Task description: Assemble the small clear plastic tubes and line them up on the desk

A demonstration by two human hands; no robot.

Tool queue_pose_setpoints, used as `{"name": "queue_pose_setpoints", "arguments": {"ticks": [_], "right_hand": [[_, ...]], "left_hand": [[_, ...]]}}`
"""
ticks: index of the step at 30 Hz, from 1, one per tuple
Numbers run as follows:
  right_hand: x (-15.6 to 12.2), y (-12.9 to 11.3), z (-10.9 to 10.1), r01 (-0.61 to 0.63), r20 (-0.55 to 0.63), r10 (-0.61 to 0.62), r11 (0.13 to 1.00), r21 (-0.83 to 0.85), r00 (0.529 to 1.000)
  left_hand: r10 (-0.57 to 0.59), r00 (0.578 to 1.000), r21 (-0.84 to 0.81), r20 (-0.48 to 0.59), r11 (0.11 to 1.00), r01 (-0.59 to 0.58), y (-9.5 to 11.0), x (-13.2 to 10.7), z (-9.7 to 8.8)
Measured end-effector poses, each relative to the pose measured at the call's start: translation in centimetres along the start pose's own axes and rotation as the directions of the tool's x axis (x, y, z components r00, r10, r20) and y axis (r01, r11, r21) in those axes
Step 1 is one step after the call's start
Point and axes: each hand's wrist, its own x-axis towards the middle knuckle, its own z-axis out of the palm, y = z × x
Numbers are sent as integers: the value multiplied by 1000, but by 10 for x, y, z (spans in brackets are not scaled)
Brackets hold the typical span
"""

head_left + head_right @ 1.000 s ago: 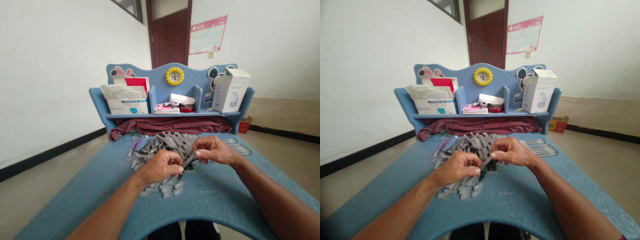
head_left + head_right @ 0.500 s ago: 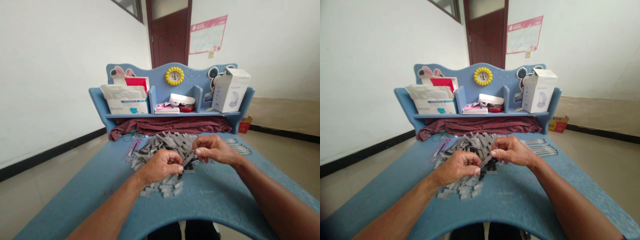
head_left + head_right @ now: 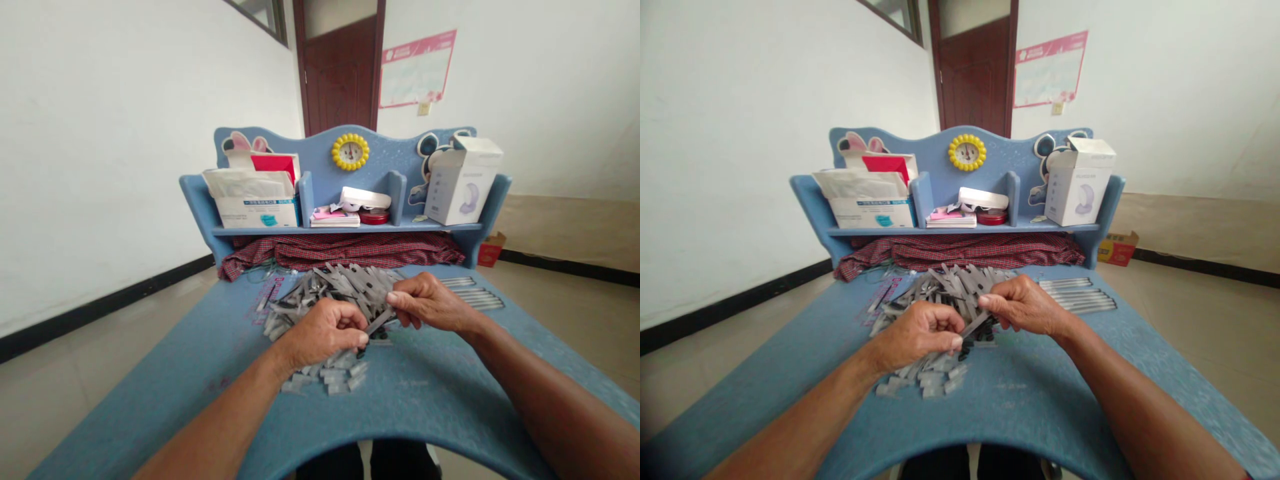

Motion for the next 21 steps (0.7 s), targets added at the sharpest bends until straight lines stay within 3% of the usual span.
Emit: {"name": "queue_pose_setpoints", "arguments": {"ticks": [17,21], "right_hand": [[0,-1,-1,-50,42,48,998,40,998],[0,-1,-1,-11,53,11,1000,-7,999]], "left_hand": [[-1,1000,-8,5,1000,1,-3,2,0],[2,1000,-10,3,1000,-2,-3,2,0]]}}
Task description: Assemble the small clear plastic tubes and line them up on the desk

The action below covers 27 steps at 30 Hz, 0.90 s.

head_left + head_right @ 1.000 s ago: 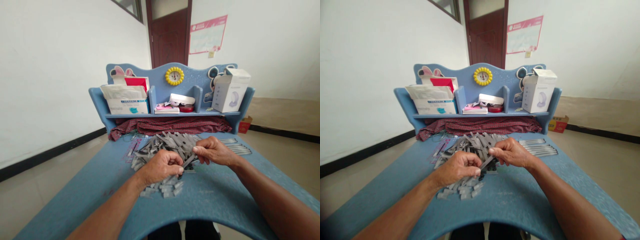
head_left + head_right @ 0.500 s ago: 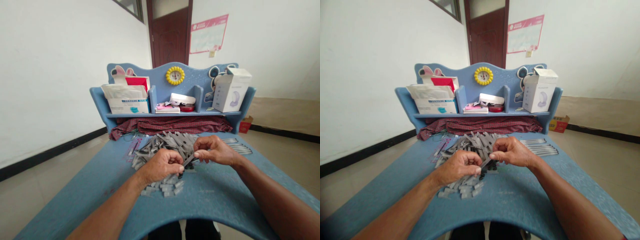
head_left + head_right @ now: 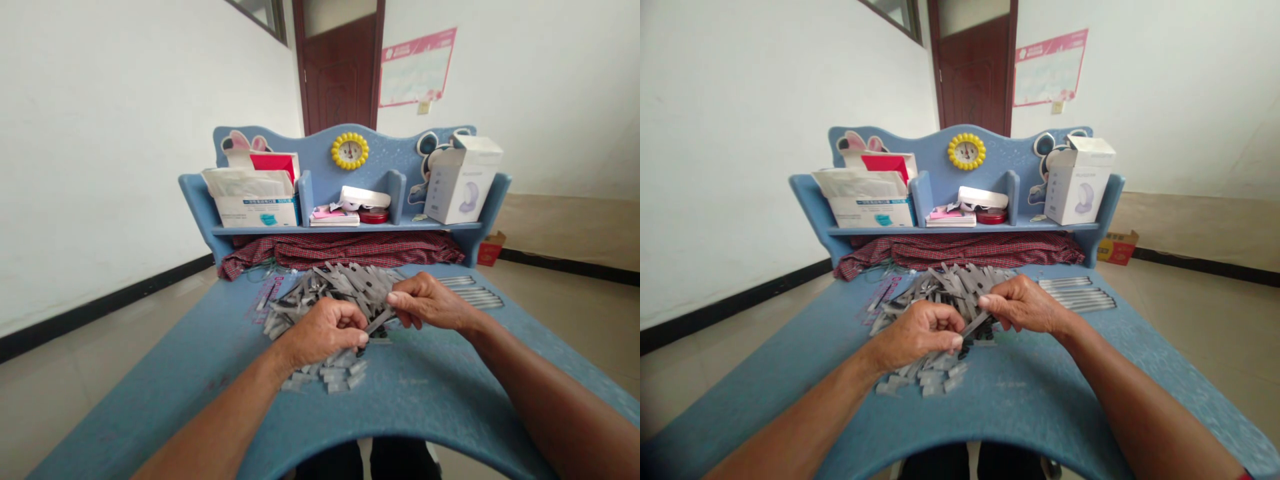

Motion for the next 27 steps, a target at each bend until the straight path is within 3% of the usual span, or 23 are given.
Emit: {"name": "queue_pose_setpoints", "arguments": {"ticks": [15,27], "right_hand": [[1,0,1,-41,-7,41,997,63,999],[1,1,2,-32,-6,32,999,4,999]], "left_hand": [[0,1000,-1,-24,1000,0,2,0,2],[-3,1000,22,-16,1000,3,4,-1,2]]}}
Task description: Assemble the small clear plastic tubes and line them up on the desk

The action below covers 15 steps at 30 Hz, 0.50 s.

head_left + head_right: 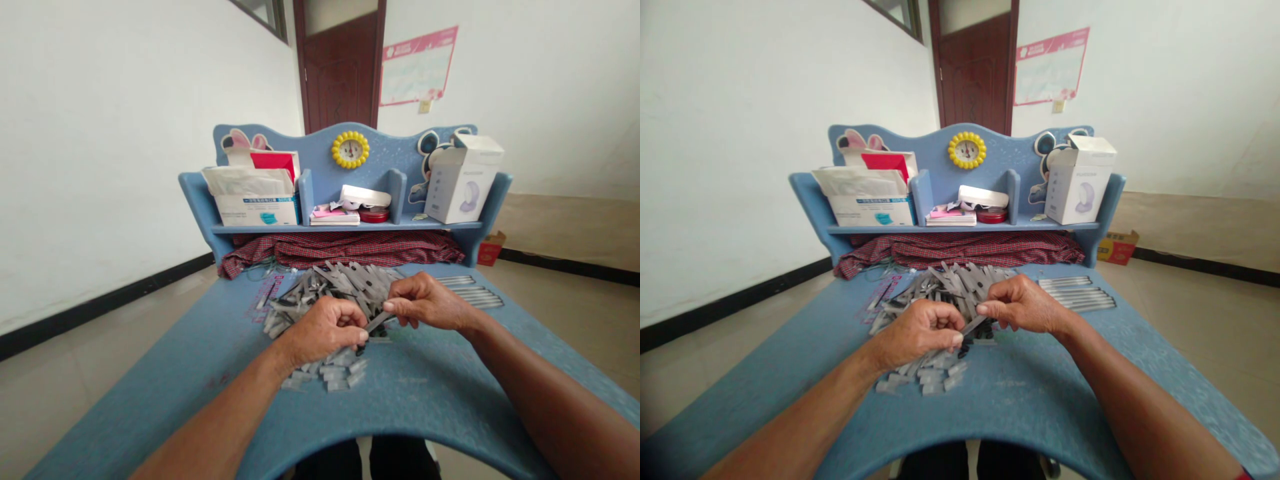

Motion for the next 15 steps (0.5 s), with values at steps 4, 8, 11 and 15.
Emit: {"name": "queue_pose_setpoints", "arguments": {"ticks": [4,8,11,15], "right_hand": [[0,0,1,-22,6,22,1000,-13,1000],[1,2,1,-14,8,14,1000,-9,1000],[1,2,2,8,5,-8,1000,12,1000],[2,3,4,22,-1,-22,999,25,1000]], "left_hand": [[-6,1000,16,-3,1000,6,-1,0,0],[1,1000,3,-24,1000,-1,0,0,1],[14,999,-2,-44,1000,-14,2,0,1],[31,996,22,-86,999,-30,4,-1,2]]}}
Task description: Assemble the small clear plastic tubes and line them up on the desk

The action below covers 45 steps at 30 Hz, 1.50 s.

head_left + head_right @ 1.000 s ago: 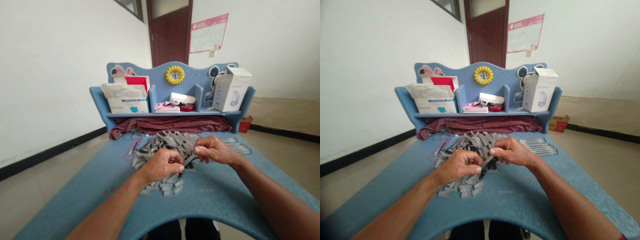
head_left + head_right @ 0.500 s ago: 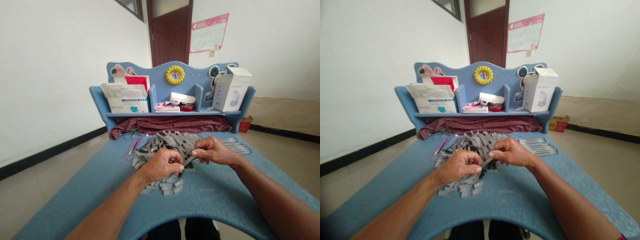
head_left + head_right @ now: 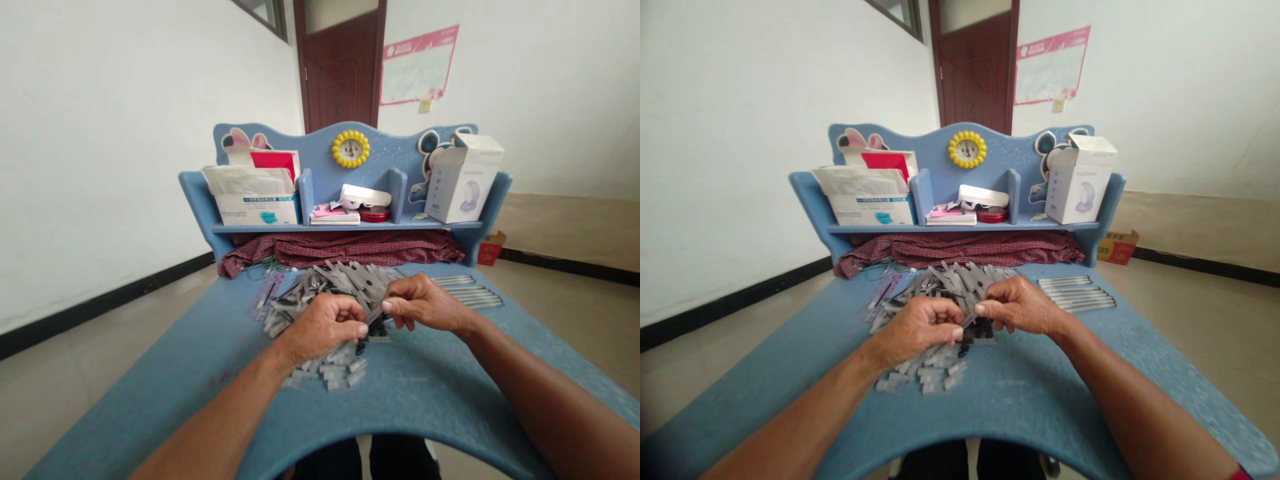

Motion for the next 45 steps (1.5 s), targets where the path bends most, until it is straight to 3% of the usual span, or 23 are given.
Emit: {"name": "queue_pose_setpoints", "arguments": {"ticks": [9,24,34,40,45], "right_hand": [[2,2,2,-25,-16,25,1000,-10,1000],[2,-1,9,-72,31,66,937,343,997],[3,2,14,-33,34,22,925,379,999],[2,1,7,36,-111,6,925,379,994],[2,3,-4,95,-285,3,940,329,959]], "left_hand": [[47,998,86,-31,995,-44,-4,2,0],[26,997,-56,-71,998,-30,0,0,4],[41,997,-39,-62,998,-43,-1,0,5],[58,996,11,-71,998,-57,-3,1,1],[117,984,210,-137,974,-87,-5,4,-2]]}}
